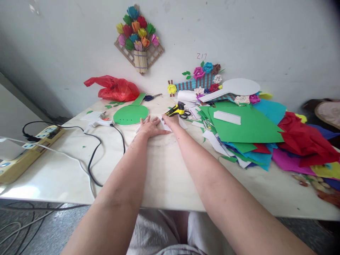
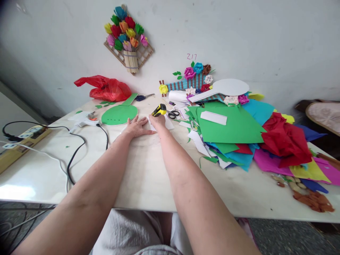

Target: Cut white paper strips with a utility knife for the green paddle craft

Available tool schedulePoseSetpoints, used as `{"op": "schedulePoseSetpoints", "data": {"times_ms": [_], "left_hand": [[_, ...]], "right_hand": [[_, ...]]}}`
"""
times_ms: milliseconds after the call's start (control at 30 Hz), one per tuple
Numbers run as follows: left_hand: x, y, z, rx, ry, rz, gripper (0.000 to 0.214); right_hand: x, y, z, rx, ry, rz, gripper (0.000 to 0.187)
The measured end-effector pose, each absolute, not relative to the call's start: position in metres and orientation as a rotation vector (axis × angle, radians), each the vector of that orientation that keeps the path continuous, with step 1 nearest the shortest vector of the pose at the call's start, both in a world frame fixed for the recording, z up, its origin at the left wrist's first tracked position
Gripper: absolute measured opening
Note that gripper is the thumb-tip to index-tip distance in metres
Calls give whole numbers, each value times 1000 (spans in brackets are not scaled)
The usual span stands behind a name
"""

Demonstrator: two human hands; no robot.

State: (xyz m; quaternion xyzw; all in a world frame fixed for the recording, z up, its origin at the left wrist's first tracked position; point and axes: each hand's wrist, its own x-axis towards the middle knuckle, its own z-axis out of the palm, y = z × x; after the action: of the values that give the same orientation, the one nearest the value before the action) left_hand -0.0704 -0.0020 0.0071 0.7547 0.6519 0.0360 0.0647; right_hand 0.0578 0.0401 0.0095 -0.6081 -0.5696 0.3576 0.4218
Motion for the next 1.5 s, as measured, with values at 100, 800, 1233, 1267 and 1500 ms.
{"op": "schedulePoseSetpoints", "data": {"times_ms": [100, 800, 1233, 1267, 1500], "left_hand": [[-70, -3, 7, 2279, 1962, 120, 98], [-71, -2, 7, 2270, 1957, 130, 99], [-71, -3, 9, 2270, 1952, 132, 99], [-71, -3, 9, 2273, 1951, 130, 98], [-73, -1, 6, 2282, 1956, 119, 97]], "right_hand": [[58, 36, 12, -1510, -1406, 907, 17], [62, 32, 10, -1462, -1371, 969, 13], [63, 27, 13, -1442, -1379, 980, 10], [63, 26, 14, -1440, -1379, 984, 10], [65, 24, 16, -1438, -1395, 981, 11]]}}
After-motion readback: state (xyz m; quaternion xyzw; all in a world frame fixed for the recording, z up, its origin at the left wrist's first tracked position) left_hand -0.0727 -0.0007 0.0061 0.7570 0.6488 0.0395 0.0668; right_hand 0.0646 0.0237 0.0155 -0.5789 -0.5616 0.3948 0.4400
